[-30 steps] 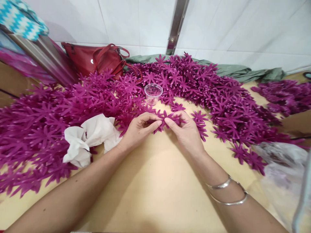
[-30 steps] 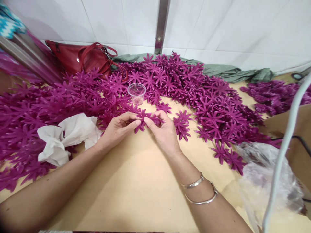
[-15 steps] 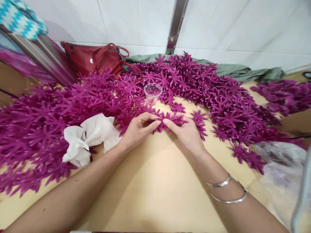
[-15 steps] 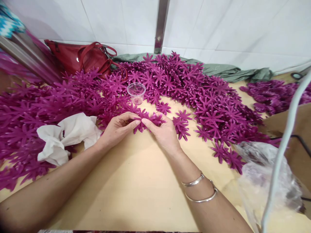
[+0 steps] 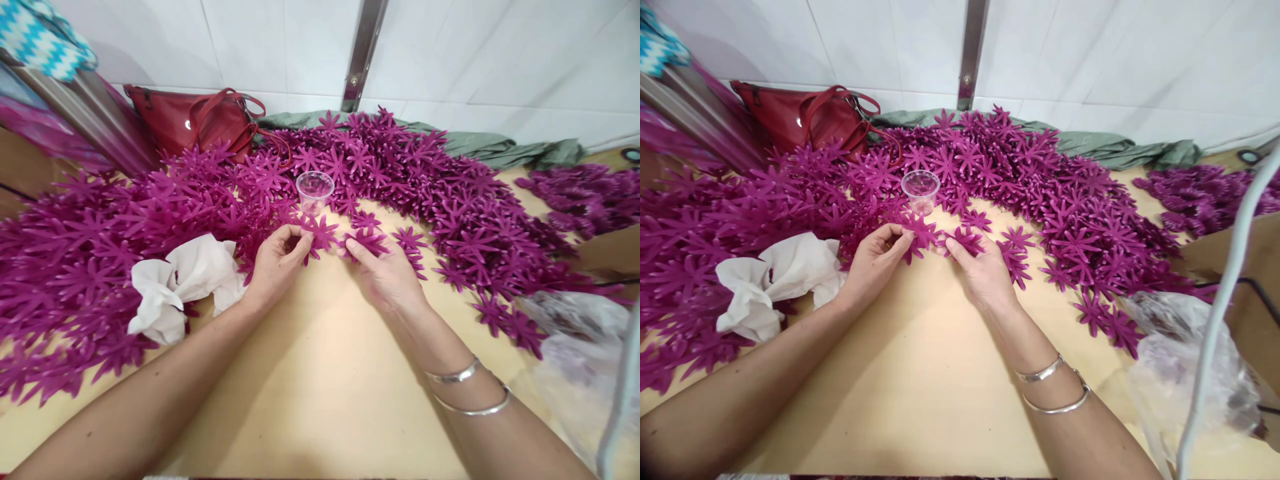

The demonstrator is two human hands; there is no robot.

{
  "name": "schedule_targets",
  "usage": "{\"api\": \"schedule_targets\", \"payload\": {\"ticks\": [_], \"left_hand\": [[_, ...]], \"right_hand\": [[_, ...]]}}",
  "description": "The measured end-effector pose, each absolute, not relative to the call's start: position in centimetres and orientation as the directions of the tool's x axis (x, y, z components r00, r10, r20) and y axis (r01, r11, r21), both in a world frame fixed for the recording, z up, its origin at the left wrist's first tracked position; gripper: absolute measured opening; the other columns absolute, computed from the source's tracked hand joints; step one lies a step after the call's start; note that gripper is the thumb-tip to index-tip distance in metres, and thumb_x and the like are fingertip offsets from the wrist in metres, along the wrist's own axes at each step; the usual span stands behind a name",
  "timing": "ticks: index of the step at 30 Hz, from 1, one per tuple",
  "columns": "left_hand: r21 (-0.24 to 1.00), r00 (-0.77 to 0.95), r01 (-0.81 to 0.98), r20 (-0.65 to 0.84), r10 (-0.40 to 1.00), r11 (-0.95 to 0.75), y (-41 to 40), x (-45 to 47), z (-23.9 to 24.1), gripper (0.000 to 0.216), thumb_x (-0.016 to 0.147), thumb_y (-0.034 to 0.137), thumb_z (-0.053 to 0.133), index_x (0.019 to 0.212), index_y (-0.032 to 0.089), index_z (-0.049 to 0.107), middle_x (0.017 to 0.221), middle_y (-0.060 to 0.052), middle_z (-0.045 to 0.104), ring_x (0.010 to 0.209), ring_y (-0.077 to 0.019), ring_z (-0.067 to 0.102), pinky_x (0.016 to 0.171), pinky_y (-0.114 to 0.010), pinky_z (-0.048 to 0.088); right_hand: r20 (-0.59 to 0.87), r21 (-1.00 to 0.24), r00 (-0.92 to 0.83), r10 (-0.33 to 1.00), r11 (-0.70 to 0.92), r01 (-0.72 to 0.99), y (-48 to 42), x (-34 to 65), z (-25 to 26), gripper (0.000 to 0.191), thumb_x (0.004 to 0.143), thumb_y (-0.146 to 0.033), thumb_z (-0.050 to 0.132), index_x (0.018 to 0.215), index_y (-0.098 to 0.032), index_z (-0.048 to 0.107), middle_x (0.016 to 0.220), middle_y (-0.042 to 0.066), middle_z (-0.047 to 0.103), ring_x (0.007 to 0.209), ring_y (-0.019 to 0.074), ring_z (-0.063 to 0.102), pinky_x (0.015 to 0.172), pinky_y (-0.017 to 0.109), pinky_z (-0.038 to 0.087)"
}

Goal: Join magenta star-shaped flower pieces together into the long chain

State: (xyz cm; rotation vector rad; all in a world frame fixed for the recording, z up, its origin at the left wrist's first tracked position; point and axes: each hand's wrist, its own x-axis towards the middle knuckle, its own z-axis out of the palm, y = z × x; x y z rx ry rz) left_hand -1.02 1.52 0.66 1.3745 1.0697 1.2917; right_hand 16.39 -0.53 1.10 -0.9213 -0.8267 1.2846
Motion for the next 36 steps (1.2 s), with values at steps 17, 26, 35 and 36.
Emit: {"api": "schedule_targets", "payload": {"ticks": [17,26,35,36], "left_hand": [[0.952,0.253,-0.006,0.299,0.920,-0.307,0.8,-0.9,1.1,0.021,0.090,0.040,0.075,0.093,0.019,0.076,0.088,-0.004,0.069,0.071,-0.0135,0.060,0.067,-0.027,0.050],[0.980,0.134,-0.059,0.198,0.971,-0.191,1.2,-1.0,1.0,0.025,0.089,0.042,0.076,0.087,0.019,0.068,0.073,0.001,0.061,0.062,-0.0110,0.052,0.060,-0.025,0.044],[0.979,0.167,-0.076,0.198,0.966,-0.188,1.1,-0.9,1.0,0.026,0.088,0.042,0.077,0.088,0.018,0.068,0.074,0.001,0.062,0.061,-0.0103,0.052,0.060,-0.024,0.044],[0.979,0.174,-0.075,0.201,0.964,-0.190,1.1,-0.9,1.0,0.027,0.088,0.043,0.077,0.088,0.018,0.068,0.074,0.001,0.062,0.062,-0.0102,0.052,0.061,-0.024,0.044]], "right_hand": [[0.058,-0.993,0.022,0.998,0.060,-0.102,-1.4,16.5,2.0,0.035,0.063,-0.041,0.097,0.072,-0.022,0.069,0.070,0.000,0.076,0.067,0.0175,0.071,0.071,0.033,0.060],[0.039,-0.966,0.018,0.999,0.042,-0.256,-0.9,16.6,0.9,0.026,0.074,-0.038,0.091,0.093,-0.026,0.080,0.097,-0.001,0.081,0.089,0.0172,0.073,0.096,0.035,0.058],[-0.009,-0.939,0.063,0.998,0.014,-0.342,-0.8,16.3,0.7,0.037,0.064,-0.031,0.097,0.095,-0.028,0.078,0.094,-0.003,0.081,0.088,0.0168,0.073,0.096,0.035,0.058],[-0.001,-0.941,0.058,0.998,0.019,-0.338,-0.8,16.3,0.7,0.036,0.065,-0.031,0.096,0.095,-0.027,0.078,0.096,-0.002,0.081,0.089,0.0171,0.073,0.097,0.035,0.058]]}}
